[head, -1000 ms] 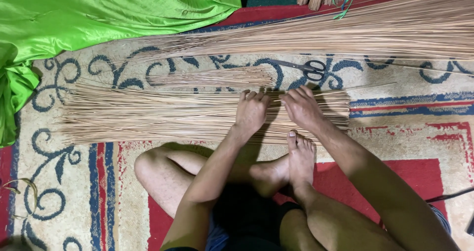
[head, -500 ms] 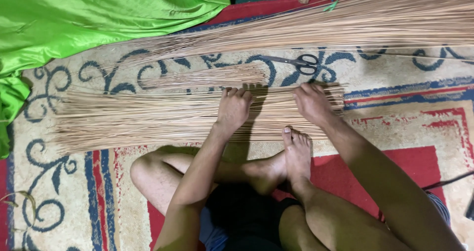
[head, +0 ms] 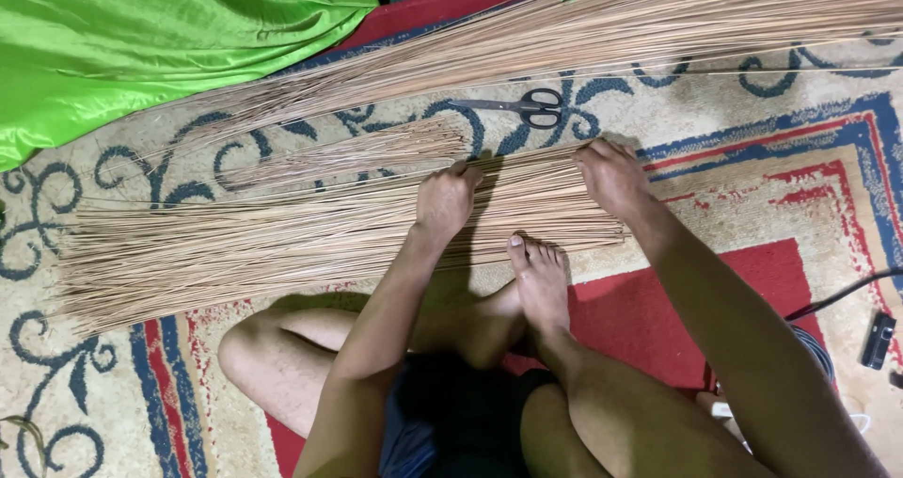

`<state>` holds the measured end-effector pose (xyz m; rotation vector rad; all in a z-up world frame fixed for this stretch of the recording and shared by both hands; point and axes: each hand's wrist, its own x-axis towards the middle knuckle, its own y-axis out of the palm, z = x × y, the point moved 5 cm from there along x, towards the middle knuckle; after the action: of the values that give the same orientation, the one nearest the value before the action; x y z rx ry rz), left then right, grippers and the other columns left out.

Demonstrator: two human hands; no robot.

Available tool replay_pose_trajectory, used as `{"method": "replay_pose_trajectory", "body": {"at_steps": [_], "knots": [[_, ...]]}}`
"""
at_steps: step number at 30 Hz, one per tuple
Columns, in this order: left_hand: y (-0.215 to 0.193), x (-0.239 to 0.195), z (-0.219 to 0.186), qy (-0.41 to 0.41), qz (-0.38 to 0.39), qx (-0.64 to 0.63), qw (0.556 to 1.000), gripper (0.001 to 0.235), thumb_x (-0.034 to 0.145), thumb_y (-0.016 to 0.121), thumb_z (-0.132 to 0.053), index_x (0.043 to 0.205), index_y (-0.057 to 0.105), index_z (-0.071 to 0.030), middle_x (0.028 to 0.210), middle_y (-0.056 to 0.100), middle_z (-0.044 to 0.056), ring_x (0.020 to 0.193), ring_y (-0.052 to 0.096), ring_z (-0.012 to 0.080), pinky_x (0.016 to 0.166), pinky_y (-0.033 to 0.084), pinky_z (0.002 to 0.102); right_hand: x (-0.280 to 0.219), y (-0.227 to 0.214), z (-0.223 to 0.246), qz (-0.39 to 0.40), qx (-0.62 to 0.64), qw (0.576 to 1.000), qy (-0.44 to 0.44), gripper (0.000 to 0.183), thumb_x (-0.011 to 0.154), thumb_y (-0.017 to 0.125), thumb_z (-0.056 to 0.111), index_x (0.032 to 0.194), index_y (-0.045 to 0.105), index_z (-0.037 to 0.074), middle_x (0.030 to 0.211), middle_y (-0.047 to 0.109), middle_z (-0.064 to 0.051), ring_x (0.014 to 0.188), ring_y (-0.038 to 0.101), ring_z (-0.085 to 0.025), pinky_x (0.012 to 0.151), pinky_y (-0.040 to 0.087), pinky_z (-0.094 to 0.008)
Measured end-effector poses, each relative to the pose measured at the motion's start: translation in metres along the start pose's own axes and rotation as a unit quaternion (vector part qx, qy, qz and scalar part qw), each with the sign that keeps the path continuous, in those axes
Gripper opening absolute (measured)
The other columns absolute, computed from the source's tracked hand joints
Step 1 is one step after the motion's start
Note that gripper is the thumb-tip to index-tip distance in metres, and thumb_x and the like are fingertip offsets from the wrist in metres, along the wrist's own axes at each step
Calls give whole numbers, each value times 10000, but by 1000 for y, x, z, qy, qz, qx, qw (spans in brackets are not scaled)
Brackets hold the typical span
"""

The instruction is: The person sits cross-legged on a patterned rug and repeatedly gathers, aligns, and separates bundles of thin bamboo sticks. They use both hands to adjust the sticks and occasionally use scissors to trim or separate them. The sticks are arranged in parallel rows on the floor.

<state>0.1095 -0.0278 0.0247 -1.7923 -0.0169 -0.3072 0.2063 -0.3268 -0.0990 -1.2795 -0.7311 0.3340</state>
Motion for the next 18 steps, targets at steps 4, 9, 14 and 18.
{"method": "replay_pose_trajectory", "body": {"at_steps": [4,9,14,18], "knots": [[36,6,-6,-27,16,-31,999,126,970,647,-307,940,763,-268,930,667,-30,737,759,266,658,639,410,-11,-13,-23,-9,-24,1000,12,115,977,652,264,1037,738,218,889,621,-8,923,683,-243,826,489,-375],[81,6,-10,-29,24,-22,999,127,960,674,-329,960,785,-267,1043,609,-11,895,750,245,716,649,369,-17,-36,-33,26,-25,997,70,150,1000,657,335,1054,773,257,992,617,2,964,699,-225,816,570,-337],[96,4,-7,-29,37,-18,999,137,973,662,-342,972,783,-278,1073,594,-10,952,735,234,736,647,358,-19,-27,-49,39,28,995,87,148,941,730,204,1078,779,171,1008,623,-62,972,700,-302,821,594,-390],[114,2,2,-34,64,-31,997,164,1006,622,-357,1018,769,-286,1123,574,-19,995,717,220,766,640,350,-17,-35,-50,41,93,986,129,279,843,785,66,1109,786,151,952,657,-88,967,711,-361,862,609,-432]]}}
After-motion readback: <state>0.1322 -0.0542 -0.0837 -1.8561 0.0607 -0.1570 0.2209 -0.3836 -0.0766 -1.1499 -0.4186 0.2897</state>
